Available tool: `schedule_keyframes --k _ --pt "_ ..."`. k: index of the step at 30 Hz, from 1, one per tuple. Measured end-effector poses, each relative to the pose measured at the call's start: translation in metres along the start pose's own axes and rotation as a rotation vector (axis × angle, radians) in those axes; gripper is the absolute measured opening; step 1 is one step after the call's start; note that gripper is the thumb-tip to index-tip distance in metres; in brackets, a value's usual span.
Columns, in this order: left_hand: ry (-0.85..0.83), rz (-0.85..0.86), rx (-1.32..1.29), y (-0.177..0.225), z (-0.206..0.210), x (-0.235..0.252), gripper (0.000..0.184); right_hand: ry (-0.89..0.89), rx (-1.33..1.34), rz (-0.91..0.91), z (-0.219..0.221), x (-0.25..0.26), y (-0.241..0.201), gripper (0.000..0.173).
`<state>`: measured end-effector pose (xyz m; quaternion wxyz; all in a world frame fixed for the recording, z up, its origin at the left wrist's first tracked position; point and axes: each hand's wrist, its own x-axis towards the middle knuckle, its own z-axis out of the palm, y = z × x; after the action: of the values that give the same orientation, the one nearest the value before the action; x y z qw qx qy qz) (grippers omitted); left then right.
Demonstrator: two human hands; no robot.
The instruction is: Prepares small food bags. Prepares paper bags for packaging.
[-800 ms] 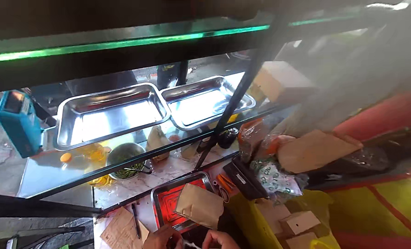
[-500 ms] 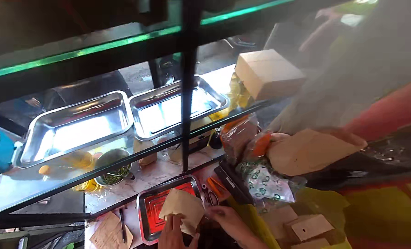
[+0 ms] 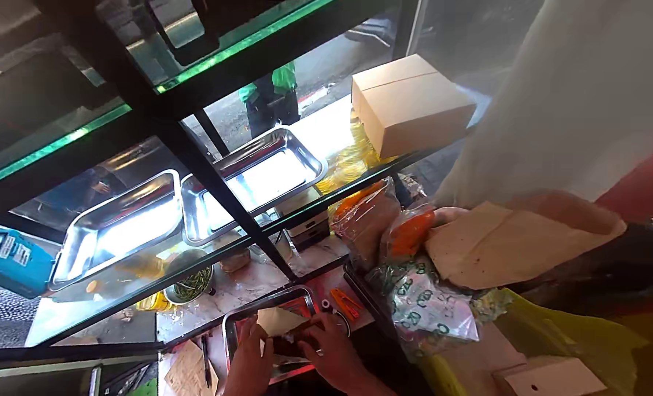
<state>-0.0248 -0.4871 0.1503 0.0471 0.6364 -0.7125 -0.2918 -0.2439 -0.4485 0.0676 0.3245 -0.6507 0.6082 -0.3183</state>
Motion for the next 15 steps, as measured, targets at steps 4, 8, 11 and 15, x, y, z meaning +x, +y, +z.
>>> schedule_keyframes --k 4,8,11,15 --pt "-0.036 0.091 -0.242 -0.033 -0.012 0.003 0.03 -0.031 0.003 0.099 -0.013 0.014 -0.006 0.049" --pt "-0.081 0.065 -0.342 -0.048 -0.026 -0.002 0.042 -0.419 -0.137 0.192 -0.027 0.035 -0.042 0.035" --pt "-0.036 0.086 -0.288 -0.062 -0.031 0.0 0.034 -0.455 -0.079 0.14 -0.031 0.03 -0.081 0.041" --pt "-0.132 0.053 -0.193 -0.072 -0.021 0.004 0.037 -0.402 0.251 0.069 -0.018 0.024 -0.065 0.031"
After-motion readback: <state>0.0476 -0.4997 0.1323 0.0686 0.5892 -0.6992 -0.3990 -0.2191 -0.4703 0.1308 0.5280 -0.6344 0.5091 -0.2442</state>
